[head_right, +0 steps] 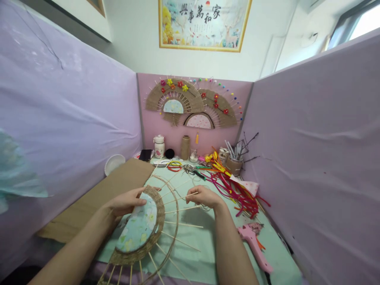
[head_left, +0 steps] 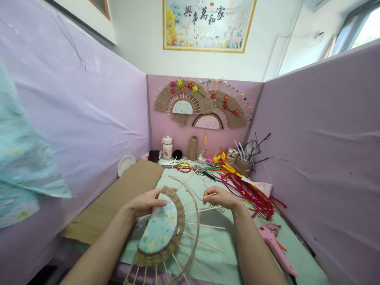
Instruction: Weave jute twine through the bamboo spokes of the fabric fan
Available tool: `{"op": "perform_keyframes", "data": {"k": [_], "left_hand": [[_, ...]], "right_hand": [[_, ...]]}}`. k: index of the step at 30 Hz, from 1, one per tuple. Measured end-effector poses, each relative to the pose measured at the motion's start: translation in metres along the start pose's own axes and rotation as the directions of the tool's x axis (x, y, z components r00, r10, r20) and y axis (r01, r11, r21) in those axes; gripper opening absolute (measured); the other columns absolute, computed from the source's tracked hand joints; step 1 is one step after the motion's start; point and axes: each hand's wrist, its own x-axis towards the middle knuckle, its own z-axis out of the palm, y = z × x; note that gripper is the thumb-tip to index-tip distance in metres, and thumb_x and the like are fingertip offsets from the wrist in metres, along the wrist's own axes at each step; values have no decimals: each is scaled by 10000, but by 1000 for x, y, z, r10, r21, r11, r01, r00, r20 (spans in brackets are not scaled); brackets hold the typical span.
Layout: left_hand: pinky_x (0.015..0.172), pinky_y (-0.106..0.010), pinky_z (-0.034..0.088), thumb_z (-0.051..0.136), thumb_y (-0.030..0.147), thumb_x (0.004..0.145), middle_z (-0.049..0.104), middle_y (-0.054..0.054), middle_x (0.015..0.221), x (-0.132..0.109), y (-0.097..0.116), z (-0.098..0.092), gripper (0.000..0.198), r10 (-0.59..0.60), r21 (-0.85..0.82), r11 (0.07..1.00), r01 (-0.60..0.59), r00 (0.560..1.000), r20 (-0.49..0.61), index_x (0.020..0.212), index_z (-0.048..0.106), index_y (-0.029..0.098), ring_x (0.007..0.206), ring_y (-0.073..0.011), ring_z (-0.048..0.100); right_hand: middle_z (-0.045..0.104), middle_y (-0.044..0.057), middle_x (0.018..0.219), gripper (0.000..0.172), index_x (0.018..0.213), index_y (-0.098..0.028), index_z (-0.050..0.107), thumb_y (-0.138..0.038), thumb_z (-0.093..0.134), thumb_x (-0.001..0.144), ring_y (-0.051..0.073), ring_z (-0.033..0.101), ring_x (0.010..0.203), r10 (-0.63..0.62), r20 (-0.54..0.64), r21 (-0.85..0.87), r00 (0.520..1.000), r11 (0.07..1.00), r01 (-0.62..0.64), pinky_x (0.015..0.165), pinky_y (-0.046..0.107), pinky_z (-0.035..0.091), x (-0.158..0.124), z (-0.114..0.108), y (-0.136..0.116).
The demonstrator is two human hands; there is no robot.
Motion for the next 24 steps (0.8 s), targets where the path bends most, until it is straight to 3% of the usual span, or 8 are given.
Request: {"op": "perform_keyframes", "data": {"k": [4,9,14,21,24], "left_hand": [[707,-293,522,828,279,591,712,-86,924,1,-5,9,419,5,23,1000,-3,993,-115,956,666,149,762,-188,661],[662,-275,528,827,282,589,719,-59,868,31,8,27,413,154,-53,984,-173,955,-253,943,650,162,712,-169,659],[675,-291,541,825,237,586,728,-73,866,64,1,45,383,211,-223,939,-261,951,-227,920,657,156,715,-186,676],[636,-292,556,752,107,587,734,-64,712,78,-26,50,213,166,-409,868,-282,941,-295,784,671,111,617,-184,677],[622,-306,558,696,95,619,729,-75,669,78,-32,47,122,140,-451,854,-259,950,-280,737,667,92,592,-199,680]], "right_hand": [[483,-46,469,194,595,-147,684,-322,761,629,62,351,449,4,42,9,999,1000,-5,435,204,220,0,4,-2],[341,-87,462,293,657,-174,614,-448,718,670,53,237,428,-82,-174,157,981,981,110,428,213,157,1,-7,2],[248,-100,504,382,657,-207,512,-542,694,650,59,176,445,-133,-372,262,919,934,241,429,217,134,1,-16,3],[334,-86,490,328,811,-192,636,-463,730,653,55,175,421,-107,-427,277,898,930,243,409,235,90,9,-7,3],[366,-72,477,323,751,-168,658,-450,754,628,56,206,432,-101,-402,254,910,942,217,413,238,105,10,-1,3]]}}
